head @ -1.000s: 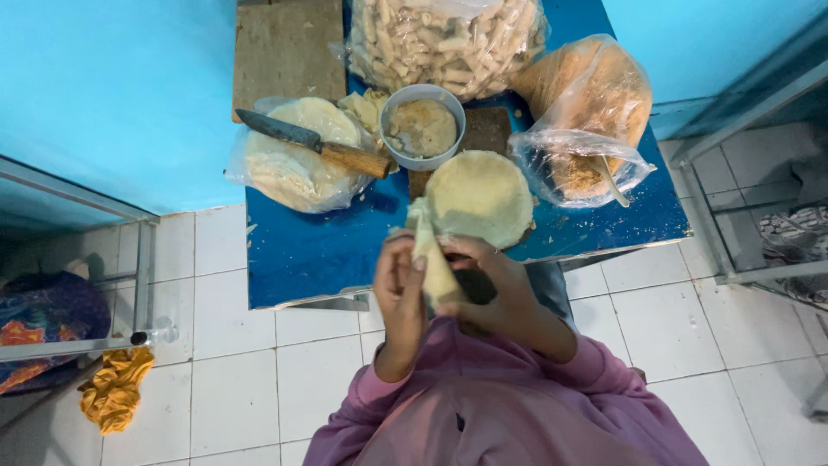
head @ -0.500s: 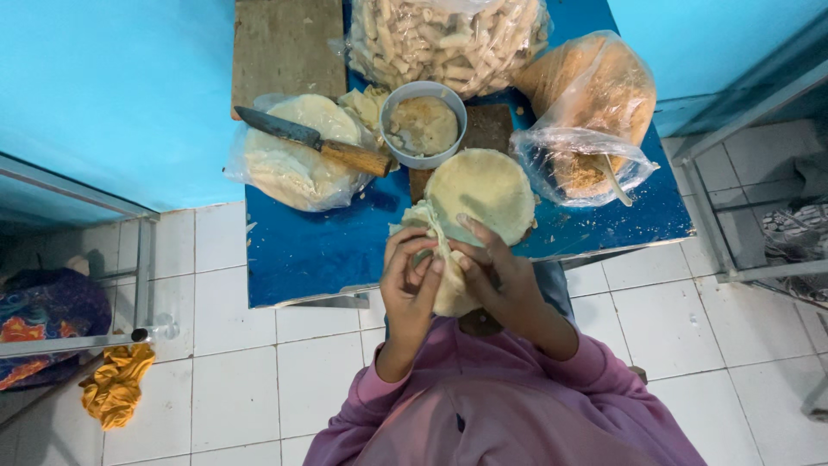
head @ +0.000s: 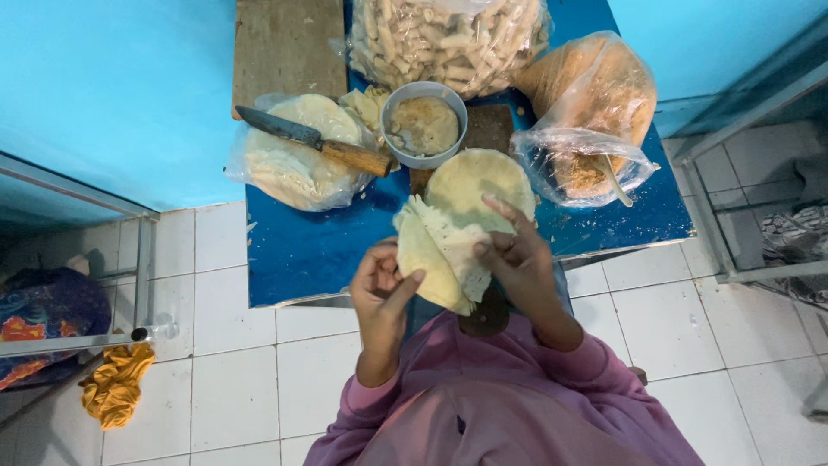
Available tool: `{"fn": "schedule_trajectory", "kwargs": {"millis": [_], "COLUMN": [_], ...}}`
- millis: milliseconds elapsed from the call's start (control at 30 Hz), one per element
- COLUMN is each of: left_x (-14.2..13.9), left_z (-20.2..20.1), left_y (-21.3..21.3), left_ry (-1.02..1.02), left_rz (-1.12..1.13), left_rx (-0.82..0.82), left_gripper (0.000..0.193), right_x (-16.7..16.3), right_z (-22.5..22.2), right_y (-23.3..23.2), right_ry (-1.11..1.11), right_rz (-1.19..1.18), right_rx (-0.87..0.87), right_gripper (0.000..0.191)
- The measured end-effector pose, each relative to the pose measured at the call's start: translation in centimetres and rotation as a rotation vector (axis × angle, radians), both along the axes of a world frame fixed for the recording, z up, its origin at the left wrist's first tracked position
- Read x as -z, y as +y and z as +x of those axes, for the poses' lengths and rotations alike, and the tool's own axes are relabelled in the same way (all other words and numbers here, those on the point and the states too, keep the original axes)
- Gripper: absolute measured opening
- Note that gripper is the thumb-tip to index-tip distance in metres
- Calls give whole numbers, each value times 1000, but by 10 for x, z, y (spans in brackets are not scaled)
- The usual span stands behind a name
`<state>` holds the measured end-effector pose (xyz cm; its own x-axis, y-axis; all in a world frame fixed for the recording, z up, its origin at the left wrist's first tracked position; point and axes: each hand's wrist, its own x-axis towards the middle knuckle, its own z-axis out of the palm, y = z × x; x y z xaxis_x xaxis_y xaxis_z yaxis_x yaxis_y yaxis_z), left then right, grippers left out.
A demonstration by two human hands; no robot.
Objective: The person peels thin sheets off round dough discs by hand, stretching and folding the separated layers, and works through the dough pieces one at a time on the table. A knife, a bowl of dough, and bags of dough pieces sit on the work surface.
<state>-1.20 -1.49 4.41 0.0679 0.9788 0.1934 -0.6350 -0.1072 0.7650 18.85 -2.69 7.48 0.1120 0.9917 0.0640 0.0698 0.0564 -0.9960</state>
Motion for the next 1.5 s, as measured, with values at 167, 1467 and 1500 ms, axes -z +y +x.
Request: {"fn": "schedule_trajectory", "kwargs": {"millis": [167,1467,1500], "left_x": [-4,-62,-65], "left_z": [-19,-17,-4], "left_y": [-4,19,17], "left_ry": [-146,949,841], "left_rz": [-76,586,609], "left_rx": [24,-109,68], "left_gripper": [31,64,73], "right_x": [1,-58,-58], "right_z": [16,44,41], "right_y": [6,-18,-20], "right_ry": [439,-76,-205], "right_rz": [-45,21,1], "right_rx": [-29,-37,-52], "right_gripper": [69,62,63]}}
